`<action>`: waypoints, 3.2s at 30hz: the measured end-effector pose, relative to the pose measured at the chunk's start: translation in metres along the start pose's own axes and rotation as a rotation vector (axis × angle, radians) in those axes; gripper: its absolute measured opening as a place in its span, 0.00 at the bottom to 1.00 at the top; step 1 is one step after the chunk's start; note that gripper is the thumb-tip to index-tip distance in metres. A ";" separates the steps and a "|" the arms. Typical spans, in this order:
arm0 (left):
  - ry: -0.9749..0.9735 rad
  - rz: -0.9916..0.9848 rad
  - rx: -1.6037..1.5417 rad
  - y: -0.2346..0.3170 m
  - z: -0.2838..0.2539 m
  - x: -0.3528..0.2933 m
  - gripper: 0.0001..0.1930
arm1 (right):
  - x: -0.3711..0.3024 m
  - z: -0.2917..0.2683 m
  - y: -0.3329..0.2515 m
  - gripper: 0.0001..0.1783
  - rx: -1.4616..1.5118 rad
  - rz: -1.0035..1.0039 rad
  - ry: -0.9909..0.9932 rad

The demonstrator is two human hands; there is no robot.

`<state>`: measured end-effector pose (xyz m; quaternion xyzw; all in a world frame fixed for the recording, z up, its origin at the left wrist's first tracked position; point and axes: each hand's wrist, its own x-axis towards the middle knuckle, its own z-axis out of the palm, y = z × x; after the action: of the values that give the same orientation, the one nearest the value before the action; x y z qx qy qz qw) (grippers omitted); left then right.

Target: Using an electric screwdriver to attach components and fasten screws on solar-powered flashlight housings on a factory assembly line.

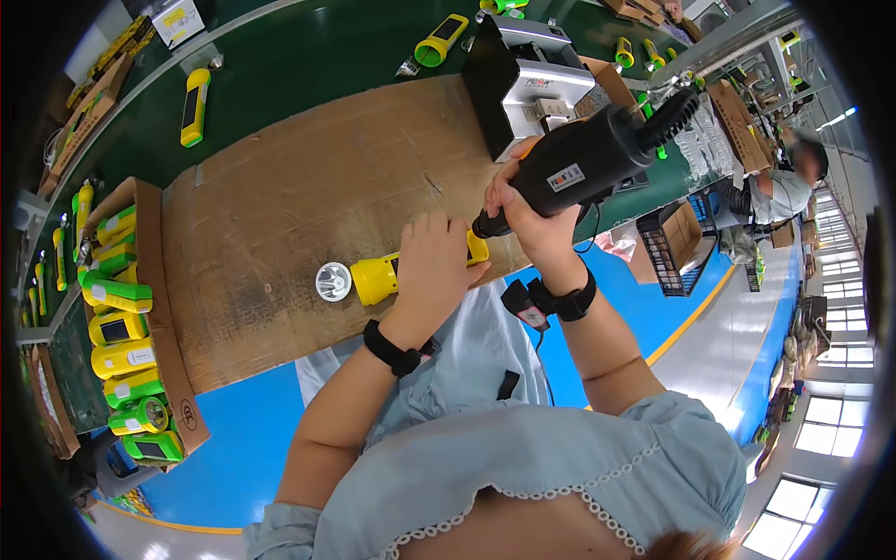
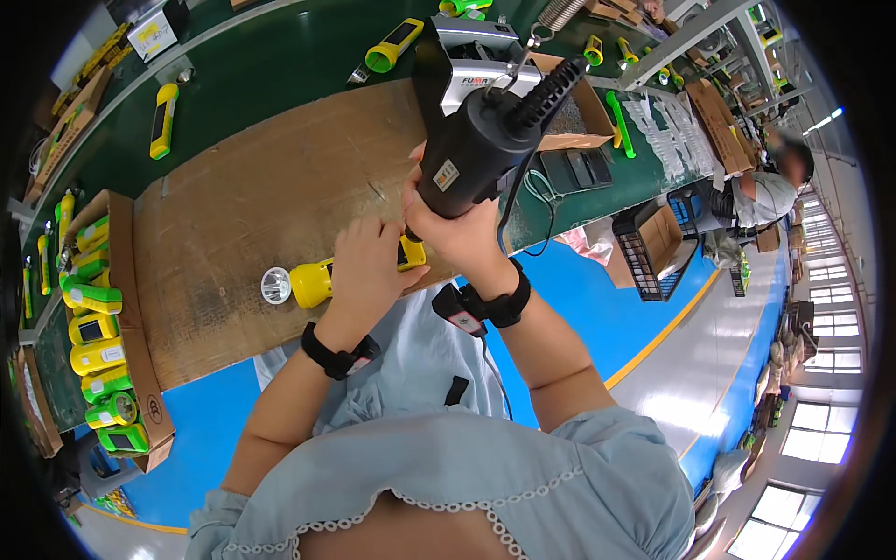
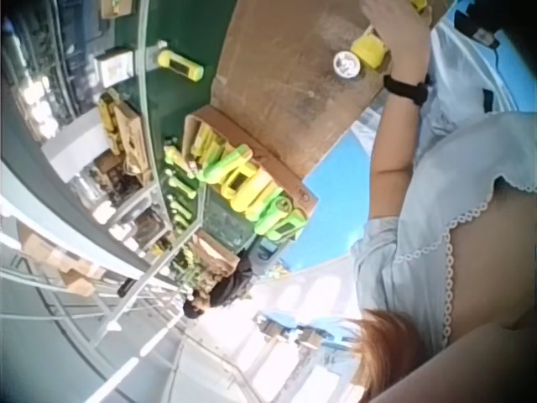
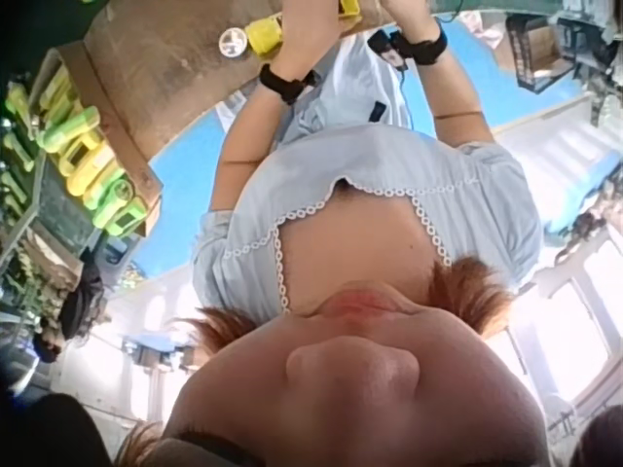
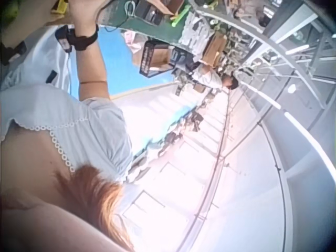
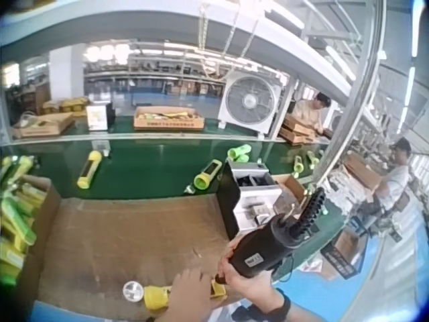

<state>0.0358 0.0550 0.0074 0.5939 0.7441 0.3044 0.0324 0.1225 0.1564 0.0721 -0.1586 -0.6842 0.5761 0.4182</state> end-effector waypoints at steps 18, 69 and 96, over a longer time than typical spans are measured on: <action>-0.036 0.074 -0.054 -0.001 -0.002 0.000 0.21 | 0.054 -0.057 -0.040 0.30 0.027 -0.472 0.506; 0.185 -0.008 -0.156 -0.051 -0.044 -0.057 0.23 | -0.029 0.070 -0.026 0.26 0.306 -0.114 -0.020; 0.086 -0.044 -0.112 -0.045 -0.049 -0.060 0.25 | 0.030 -0.019 -0.061 0.25 0.206 -0.423 0.363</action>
<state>-0.0055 -0.0245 0.0064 0.5611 0.7394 0.3701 0.0401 0.1355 0.1722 0.1399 -0.0697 -0.5543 0.5047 0.6581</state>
